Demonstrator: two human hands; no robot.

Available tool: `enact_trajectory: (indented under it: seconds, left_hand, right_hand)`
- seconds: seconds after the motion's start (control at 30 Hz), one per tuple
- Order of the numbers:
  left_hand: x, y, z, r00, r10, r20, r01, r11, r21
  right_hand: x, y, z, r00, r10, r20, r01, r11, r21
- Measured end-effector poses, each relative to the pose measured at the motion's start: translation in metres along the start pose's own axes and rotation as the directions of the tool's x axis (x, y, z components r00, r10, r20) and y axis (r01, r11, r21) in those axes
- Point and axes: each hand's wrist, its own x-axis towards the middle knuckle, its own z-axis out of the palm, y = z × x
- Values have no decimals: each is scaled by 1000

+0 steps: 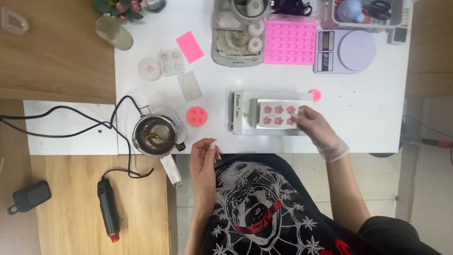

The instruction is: Melting wax in a pot and using a heat gun to smooth or melt wax within flower-shaped molds.

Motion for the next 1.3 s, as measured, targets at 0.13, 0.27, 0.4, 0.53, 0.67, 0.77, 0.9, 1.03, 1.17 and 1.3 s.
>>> enact_trajectory:
  seconds: [0.13, 0.27, 0.4, 0.53, 0.67, 0.77, 0.9, 1.03, 1.17, 1.3]
  left_hand:
    - [2, -7, 2, 1000, 12, 10, -13, 1000, 17]
    - [2, -9, 4, 999, 28, -23, -29, 1000, -5]
    - [0, -14, 7, 998, 40, -57, -41, 999, -6]
    - [-3, -11, 14, 994, 33, -106, -33, 999, -2]
    - [-1, -15, 23, 991, 59, -118, -61, 998, -17]
    - [-3, -16, 34, 989, 62, -135, -64, 998, -11]
    - [-10, -17, 52, 989, 74, -127, -71, 997, 28]
    - [-18, -29, 65, 990, 80, -117, -79, 997, 13]
    - [-26, -35, 71, 986, 85, -142, -80, 996, 37]
    - [-25, -39, 68, 978, 106, -179, -103, 994, 29]
  right_hand:
    - [10, 12, 2, 1000, -10, -2, 10, 999, -47]
    - [30, 29, -6, 998, -11, -67, 3, 993, -118]
    - [31, 11, -7, 997, 9, -78, -29, 965, -260]
    - [15, -42, 6, 998, 6, -68, -44, 807, -590]
    - [27, -44, 1, 1000, -9, -13, -4, 649, -761]
    - [35, -41, -3, 999, -28, 26, 38, 630, -776]
    - [35, -54, -2, 995, -32, 93, 94, 576, -812]
    - [39, -55, -2, 987, -2, 163, 145, 472, -870]
    - [46, -46, -2, 961, -127, 246, 277, 403, -872]
    - [46, -48, -6, 949, -181, 260, 312, 396, -864]
